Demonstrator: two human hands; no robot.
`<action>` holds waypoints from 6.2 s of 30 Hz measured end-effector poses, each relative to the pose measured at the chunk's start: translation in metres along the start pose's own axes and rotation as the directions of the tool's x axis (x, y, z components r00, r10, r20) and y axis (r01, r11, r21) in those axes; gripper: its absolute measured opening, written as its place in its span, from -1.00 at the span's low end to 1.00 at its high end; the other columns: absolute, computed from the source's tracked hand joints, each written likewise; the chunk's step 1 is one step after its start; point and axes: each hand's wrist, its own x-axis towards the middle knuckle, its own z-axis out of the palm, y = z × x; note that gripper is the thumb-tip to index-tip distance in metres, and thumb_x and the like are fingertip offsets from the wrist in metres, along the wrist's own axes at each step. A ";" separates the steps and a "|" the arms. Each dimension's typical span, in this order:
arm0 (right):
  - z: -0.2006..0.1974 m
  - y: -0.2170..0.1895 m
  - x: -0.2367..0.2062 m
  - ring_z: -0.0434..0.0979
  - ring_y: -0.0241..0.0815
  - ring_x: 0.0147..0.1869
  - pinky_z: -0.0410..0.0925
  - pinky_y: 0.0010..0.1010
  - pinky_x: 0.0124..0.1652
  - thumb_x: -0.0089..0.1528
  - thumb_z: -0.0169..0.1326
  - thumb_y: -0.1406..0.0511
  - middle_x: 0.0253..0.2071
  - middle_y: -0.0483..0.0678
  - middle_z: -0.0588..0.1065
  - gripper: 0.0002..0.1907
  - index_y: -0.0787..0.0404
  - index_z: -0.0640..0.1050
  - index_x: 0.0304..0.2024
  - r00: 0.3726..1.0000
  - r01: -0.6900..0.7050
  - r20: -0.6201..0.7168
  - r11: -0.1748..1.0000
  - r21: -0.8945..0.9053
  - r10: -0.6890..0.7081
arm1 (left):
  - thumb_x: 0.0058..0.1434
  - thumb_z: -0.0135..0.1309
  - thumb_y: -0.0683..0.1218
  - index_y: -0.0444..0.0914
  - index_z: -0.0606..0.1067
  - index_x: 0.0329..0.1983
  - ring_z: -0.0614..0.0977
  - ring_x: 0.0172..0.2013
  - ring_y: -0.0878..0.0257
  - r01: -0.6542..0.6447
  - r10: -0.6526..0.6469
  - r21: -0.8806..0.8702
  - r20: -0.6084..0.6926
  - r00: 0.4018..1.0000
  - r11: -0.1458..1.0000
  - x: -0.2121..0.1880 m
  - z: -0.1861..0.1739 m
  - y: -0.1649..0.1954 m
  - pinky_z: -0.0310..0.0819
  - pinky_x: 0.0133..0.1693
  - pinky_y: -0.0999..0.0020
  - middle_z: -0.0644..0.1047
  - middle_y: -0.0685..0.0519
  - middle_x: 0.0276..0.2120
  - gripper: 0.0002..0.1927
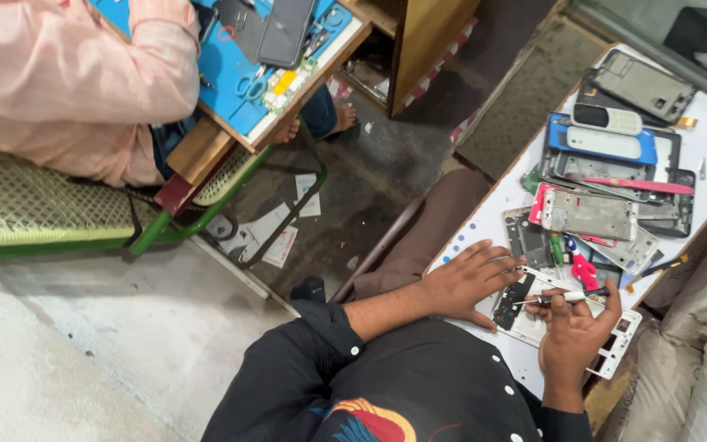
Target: The person sits at a repair bench covered with disassembled phone housings and uses a screwdriver to unscrew and pry components from a white phone mid-frame, moving the phone housing aside and picking up a small white part before continuing to work on the phone with the screwdriver.
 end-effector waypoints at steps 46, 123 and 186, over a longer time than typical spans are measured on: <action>-0.033 0.021 -0.009 0.60 0.06 0.07 0.55 -0.03 0.02 0.56 0.01 0.55 0.05 0.38 0.46 -0.29 0.16 -0.06 0.59 0.999 0.041 0.000 0.999 0.015 -0.041 | -0.10 0.19 0.50 -0.14 0.34 0.35 0.27 0.44 0.12 -0.004 0.007 0.099 -0.031 1.000 0.995 -0.001 0.012 0.016 0.03 0.54 -0.02 0.27 0.09 0.44 0.04; -0.045 0.026 0.020 0.63 0.21 -0.17 0.51 -0.24 -0.17 0.60 -0.03 0.44 -0.08 0.47 0.51 -0.31 0.19 -0.19 0.53 0.996 -0.017 0.071 0.859 -0.512 0.062 | -0.12 0.10 0.58 -0.07 0.26 0.42 0.25 0.47 0.17 0.014 -0.021 0.197 0.034 0.999 0.980 -0.004 0.016 0.022 0.07 0.56 -0.03 0.23 0.13 0.46 0.11; -0.042 0.033 0.028 0.61 0.24 -0.06 0.54 0.00 -0.02 0.58 -0.01 0.21 -0.09 0.35 0.48 -0.55 0.63 0.39 0.03 0.966 -0.139 0.208 0.986 -0.089 0.155 | -0.13 0.06 0.62 -0.04 0.20 0.46 0.24 0.47 0.19 0.016 -0.030 0.213 0.062 0.998 0.977 -0.004 0.020 0.019 0.04 0.57 -0.04 0.23 0.14 0.45 0.16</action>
